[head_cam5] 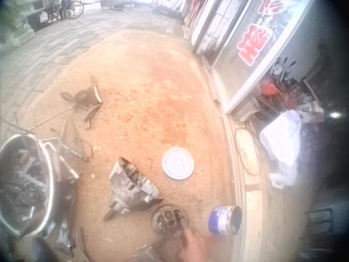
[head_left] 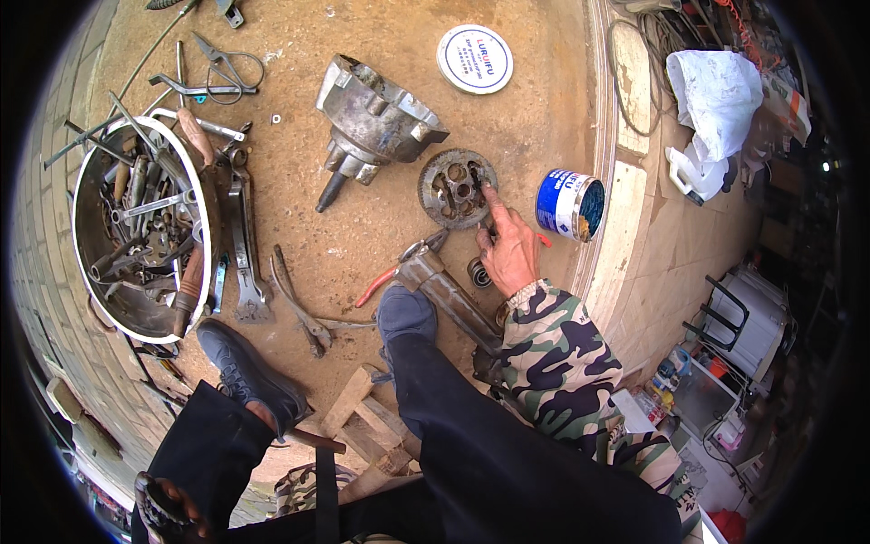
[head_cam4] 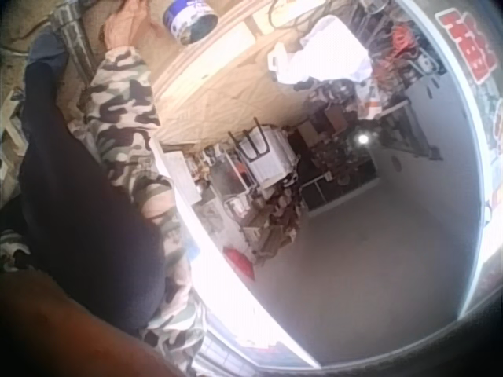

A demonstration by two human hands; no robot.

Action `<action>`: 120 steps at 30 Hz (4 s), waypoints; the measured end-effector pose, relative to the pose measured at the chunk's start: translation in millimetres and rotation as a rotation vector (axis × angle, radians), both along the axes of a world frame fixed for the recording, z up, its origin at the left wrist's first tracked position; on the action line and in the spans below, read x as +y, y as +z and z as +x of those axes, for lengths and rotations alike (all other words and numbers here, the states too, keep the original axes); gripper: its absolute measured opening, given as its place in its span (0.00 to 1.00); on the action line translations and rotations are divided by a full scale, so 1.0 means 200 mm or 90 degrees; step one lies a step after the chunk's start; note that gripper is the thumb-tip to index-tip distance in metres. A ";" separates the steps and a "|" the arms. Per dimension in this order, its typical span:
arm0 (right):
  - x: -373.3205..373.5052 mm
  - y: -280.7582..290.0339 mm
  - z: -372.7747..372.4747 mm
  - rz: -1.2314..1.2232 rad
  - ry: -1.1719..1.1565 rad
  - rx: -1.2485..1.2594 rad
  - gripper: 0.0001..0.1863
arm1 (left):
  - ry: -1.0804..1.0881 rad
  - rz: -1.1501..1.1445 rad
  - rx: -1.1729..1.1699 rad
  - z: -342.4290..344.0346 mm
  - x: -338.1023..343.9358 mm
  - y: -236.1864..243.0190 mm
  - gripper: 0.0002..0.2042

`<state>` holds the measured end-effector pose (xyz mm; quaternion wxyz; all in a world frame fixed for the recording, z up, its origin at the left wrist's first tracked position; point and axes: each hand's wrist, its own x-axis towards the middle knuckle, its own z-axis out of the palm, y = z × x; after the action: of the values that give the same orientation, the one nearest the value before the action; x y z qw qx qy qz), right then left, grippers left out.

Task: The person sits on the ground and disassembles a mechanical component, likely a starter motor. They use a screwdriver to remove parts, apply lubricant from a can, and wipe the components with a cloth. The person then reassembles the parts and uses a hammer to tap a component into place.

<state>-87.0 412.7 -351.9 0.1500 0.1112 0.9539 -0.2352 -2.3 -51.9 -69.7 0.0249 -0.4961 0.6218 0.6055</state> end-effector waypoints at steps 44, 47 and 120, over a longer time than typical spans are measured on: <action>-0.27 -0.04 -0.22 0.172 0.001 -0.039 0.61 | -0.035 0.305 -0.041 -0.13 0.40 -0.59 0.25; -0.27 -0.07 -0.25 0.158 0.013 -0.027 0.61 | -0.057 0.359 -0.094 -0.10 0.46 -0.90 0.27; -1.14 1.88 0.39 -0.981 0.078 -0.044 0.25 | -0.519 -0.583 0.663 0.10 0.27 0.49 0.64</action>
<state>-9.3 185.4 23.2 0.2273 -0.0702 0.5203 -0.8202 17.2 1.5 29.2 -0.2549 0.1552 0.8724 0.3872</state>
